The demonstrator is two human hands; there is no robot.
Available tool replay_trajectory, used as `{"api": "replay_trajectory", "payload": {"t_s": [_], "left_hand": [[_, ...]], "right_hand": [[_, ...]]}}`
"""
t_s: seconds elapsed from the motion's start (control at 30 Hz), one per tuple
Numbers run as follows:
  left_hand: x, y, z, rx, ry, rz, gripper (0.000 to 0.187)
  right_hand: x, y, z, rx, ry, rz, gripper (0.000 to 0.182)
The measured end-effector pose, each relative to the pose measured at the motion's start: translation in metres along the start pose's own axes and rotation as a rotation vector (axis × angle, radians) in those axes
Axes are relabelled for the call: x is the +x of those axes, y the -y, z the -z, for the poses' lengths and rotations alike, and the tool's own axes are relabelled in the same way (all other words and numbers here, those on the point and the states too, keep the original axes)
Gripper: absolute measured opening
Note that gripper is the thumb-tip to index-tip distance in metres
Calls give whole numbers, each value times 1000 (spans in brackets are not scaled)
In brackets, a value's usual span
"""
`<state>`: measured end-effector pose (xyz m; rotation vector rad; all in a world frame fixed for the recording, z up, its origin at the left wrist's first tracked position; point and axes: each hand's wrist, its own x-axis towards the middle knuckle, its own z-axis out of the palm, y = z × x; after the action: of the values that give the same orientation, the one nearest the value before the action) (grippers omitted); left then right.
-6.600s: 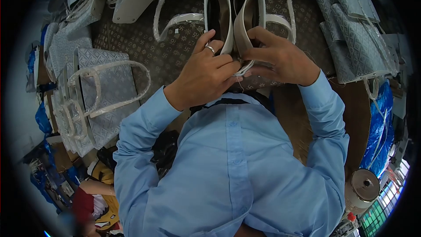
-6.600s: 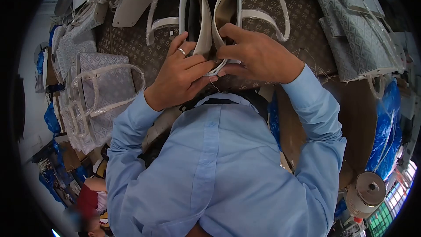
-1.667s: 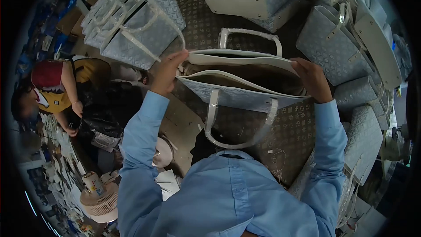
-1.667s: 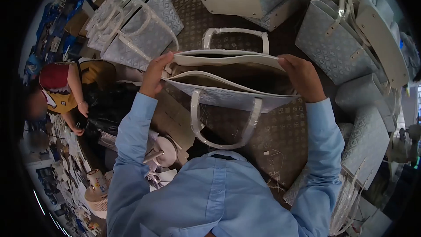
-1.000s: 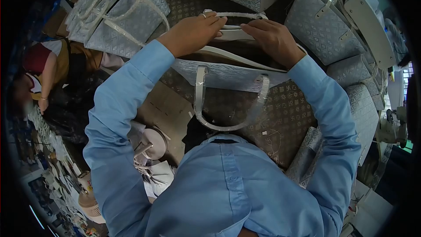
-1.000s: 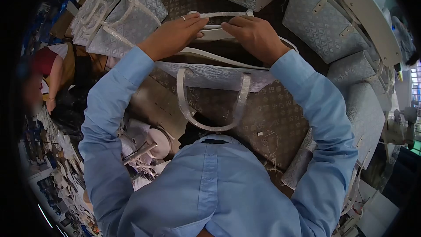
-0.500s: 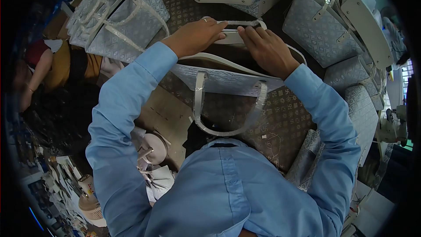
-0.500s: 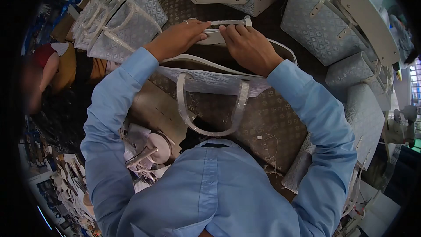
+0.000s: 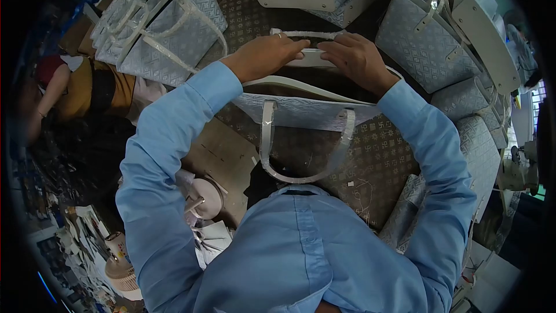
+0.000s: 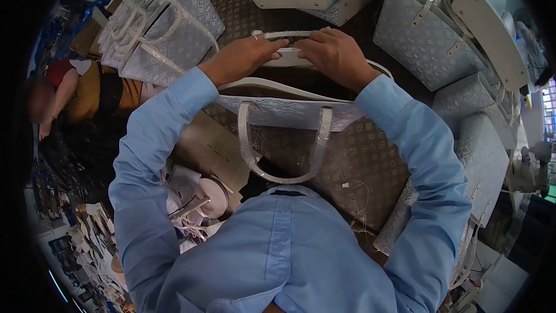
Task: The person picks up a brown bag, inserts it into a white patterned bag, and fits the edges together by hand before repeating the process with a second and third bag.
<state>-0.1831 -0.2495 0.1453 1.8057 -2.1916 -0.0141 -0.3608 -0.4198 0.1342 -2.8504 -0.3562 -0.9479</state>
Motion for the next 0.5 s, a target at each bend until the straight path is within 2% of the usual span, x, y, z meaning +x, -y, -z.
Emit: {"api": "replay_trajectory", "payload": {"t_s": [0.13,0.2,0.23,0.3,0.33,0.4,0.43,0.5], "left_hand": [[-5,-3,5,2,78,39,33],[-13,5,0,4,-39,-37,36],[-22,10,1,11,-35,-26,36],[-50,20,10,38,-325,-65,39],[-67,24,17,48,-311,-64,39],[-93,27,29,-29,-248,220,40],[-98,28,26,-28,-250,233,40],[-91,22,30,-155,-57,354,36]], "right_hand": [[6,-1,-8,33,123,108,28],[1,-1,-5,95,263,-60,28],[-1,-2,-4,104,257,-52,28],[2,2,2,150,198,-50,28],[2,3,-1,159,184,-51,28],[7,3,-6,102,180,-42,23],[12,4,-7,110,184,-33,23],[26,7,-9,122,444,-95,21]]}}
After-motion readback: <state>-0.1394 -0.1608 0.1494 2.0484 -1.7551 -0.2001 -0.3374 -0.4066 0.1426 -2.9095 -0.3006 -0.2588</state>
